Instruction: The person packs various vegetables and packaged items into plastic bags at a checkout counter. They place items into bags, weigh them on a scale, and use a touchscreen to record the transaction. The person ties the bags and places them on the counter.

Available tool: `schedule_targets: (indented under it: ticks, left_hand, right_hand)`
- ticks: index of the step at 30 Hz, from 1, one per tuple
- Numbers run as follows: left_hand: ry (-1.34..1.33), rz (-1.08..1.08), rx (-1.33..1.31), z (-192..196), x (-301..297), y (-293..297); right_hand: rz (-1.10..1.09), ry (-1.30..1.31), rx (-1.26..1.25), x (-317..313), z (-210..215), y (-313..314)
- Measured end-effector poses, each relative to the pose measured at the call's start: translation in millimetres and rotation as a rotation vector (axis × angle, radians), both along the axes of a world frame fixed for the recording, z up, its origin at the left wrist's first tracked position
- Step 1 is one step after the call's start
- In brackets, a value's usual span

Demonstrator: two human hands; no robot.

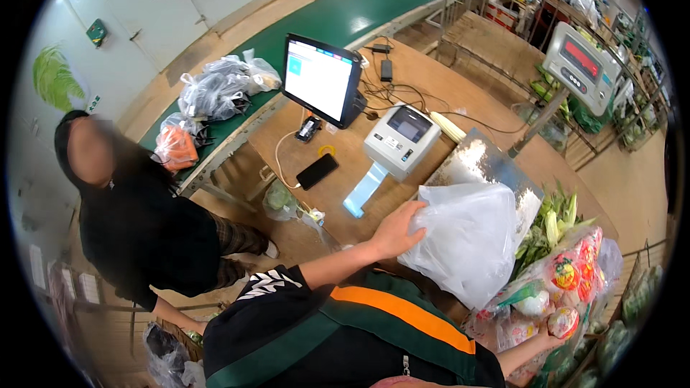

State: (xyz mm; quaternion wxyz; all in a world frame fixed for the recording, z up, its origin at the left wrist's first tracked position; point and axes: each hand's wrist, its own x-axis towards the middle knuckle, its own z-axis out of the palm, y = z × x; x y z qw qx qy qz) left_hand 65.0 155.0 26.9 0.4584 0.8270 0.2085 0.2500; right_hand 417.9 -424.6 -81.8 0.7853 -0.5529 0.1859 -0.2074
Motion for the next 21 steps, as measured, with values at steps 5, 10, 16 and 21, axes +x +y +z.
schedule_targets:
  ticks: [5, 10, 16, 21]
  left_hand:
    - [-0.081, -0.022, 0.045, 12.7, 19.7, 5.7]
    - [-0.174, -0.095, 0.104, 37.8, 51.5, -2.6]
    - [-0.143, -0.216, 0.013, 73.1, 57.0, -17.4]
    - [0.027, -0.269, -0.116, 72.9, 30.2, -17.2]
  right_hand:
    - [0.329, -0.21, 0.58, -106.0, 50.2, 59.9]
    - [0.699, -0.074, 0.743, -152.0, 85.2, 183.6]
    - [1.091, 0.16, 0.824, -183.7, 94.1, 295.3]
    - [1.316, 0.296, 0.753, -178.2, 84.9, 347.9]
